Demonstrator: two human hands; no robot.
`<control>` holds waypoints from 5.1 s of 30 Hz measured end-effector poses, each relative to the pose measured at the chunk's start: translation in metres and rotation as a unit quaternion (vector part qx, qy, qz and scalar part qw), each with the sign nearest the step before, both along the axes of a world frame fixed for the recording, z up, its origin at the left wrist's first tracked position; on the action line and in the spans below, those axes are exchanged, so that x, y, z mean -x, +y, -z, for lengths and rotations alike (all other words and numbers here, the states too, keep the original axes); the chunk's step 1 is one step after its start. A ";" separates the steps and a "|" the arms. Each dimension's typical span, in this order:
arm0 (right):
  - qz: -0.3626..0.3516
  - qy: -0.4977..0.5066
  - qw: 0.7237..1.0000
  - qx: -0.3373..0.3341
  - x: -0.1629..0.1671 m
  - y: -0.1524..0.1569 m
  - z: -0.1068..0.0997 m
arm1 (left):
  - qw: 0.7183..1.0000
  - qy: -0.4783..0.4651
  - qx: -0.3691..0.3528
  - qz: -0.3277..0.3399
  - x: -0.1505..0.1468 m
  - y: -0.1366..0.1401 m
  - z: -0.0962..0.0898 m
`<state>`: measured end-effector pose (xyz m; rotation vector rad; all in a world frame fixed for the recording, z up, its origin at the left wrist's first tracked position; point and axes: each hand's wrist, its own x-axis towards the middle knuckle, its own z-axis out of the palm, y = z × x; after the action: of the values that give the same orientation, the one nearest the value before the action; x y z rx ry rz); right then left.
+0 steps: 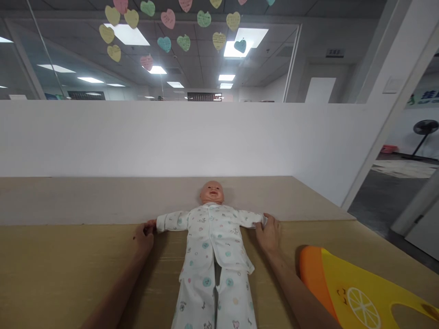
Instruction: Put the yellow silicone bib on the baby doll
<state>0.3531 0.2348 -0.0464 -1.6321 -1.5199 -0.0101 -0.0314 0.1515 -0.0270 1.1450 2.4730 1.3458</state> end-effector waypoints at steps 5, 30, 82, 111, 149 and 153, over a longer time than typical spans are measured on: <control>-0.005 0.006 1.000 -0.001 0.000 0.000 0.000 | 1.000 -0.021 0.011 -0.001 0.001 -0.002 0.000; 0.002 -0.005 1.000 -0.005 0.000 0.002 0.002 | 0.996 -0.084 -0.011 -0.039 -0.010 -0.013 -0.018; -0.004 -0.009 1.000 -0.006 -0.001 0.003 0.002 | 0.996 -0.062 -0.062 -0.004 -0.003 -0.009 -0.005; -0.006 -0.021 1.000 0.006 0.001 0.000 -0.002 | 0.980 -0.149 -0.119 0.053 -0.005 -0.009 -0.007; -0.012 -0.016 1.000 -0.004 0.002 0.000 -0.001 | 0.988 -0.132 -0.075 0.024 -0.006 -0.014 -0.011; -0.015 -0.018 1.000 -0.001 0.002 0.000 -0.001 | 0.990 -0.109 -0.091 -0.002 -0.003 -0.014 -0.009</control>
<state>0.3516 0.2344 -0.0450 -1.6152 -1.5717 -0.0254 -0.0286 0.1371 -0.0180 0.9652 2.2400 1.6295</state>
